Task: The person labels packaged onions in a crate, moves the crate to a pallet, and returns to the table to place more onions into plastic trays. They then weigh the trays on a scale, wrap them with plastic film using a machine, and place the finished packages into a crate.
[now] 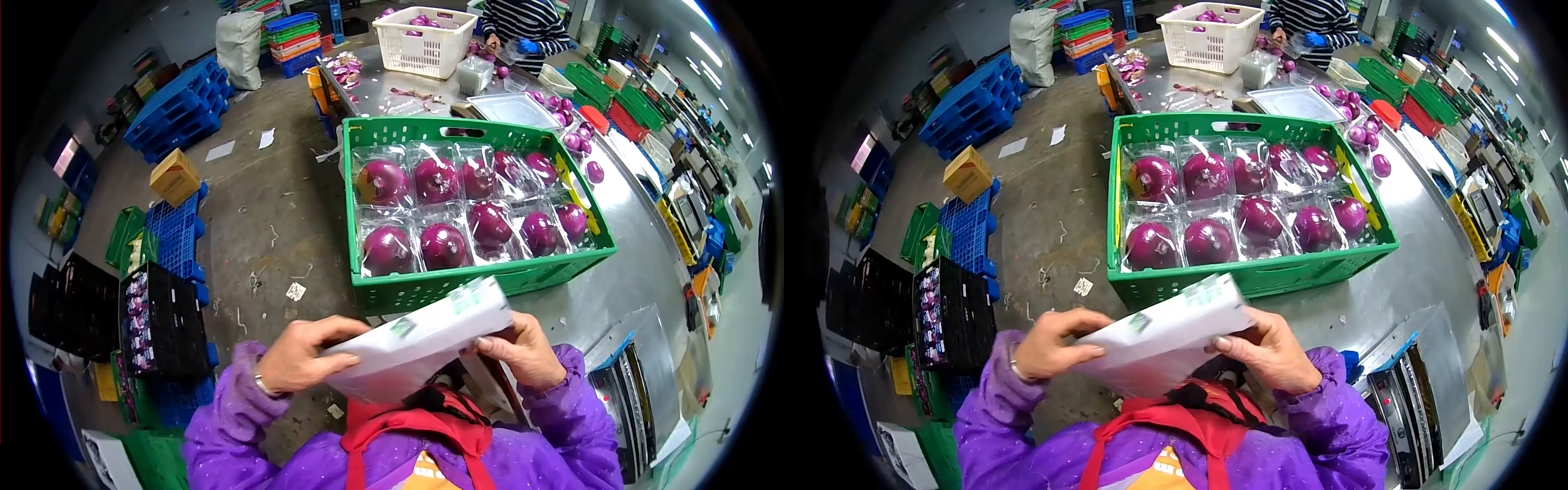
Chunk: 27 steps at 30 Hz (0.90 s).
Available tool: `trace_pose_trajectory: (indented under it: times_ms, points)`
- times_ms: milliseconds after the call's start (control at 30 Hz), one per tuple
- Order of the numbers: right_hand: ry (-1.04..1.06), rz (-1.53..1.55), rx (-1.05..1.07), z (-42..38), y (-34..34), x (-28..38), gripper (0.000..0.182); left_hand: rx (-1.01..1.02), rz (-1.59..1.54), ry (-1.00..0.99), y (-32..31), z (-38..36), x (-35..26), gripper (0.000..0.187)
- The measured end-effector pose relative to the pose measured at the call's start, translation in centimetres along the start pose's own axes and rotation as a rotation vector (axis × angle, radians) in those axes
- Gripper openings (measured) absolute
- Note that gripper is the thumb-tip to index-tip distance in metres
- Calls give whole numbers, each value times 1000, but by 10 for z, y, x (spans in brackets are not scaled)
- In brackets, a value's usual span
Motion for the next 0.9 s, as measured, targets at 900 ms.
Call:
trace_pose_trajectory:
  times_ms: [900]
  points:
    - [328,-1307,-35,190,-88,27,51,-986,58,-186,344,-38,134,28]
Point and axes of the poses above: each hand's wrist, its own z-axis towards the middle knuckle, its own y-axis out of the back of the hand, x = y × z, the point moved 8 cm from there along z, towards the middle knuckle, and after that the axes turned 4 degrees about -z, right-handed, at the moved point
